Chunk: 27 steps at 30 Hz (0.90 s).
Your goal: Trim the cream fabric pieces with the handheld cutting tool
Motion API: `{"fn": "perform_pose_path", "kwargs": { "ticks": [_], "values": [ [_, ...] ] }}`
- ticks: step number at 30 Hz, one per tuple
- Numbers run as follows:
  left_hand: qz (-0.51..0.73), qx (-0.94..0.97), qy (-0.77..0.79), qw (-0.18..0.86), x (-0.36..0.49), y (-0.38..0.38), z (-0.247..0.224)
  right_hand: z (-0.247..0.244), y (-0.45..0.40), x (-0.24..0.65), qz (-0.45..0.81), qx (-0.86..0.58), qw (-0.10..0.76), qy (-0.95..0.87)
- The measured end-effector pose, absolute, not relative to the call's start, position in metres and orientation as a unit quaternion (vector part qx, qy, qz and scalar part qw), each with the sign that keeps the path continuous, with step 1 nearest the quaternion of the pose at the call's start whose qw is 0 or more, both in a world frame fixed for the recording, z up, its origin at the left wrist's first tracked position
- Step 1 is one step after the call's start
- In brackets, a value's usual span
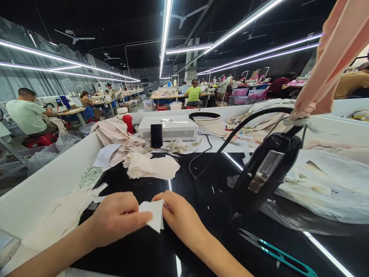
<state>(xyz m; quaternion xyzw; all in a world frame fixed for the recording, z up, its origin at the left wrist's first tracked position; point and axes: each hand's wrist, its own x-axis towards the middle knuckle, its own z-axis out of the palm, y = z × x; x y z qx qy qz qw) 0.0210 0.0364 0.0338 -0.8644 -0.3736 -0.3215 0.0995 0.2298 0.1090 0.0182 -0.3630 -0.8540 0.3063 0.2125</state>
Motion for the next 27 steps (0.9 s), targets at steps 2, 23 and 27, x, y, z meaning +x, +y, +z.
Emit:
{"fn": "perform_pose_path", "kwargs": {
  "ticks": [2,23,27],
  "values": [
    [-0.26,-0.899,-0.318,0.152,0.029,0.033,0.021,0.017,0.114,0.235,0.209,-0.381,0.185,-0.881],
    [-0.184,-0.915,-0.359,0.017,0.018,0.021,-0.002,0.009,0.114,0.248,-0.058,-0.366,0.145,-0.917],
    [-0.183,-0.914,-0.361,0.038,0.014,0.019,-0.004,0.007,0.098,0.252,-0.013,-0.294,0.178,-0.939]
  ]
}}
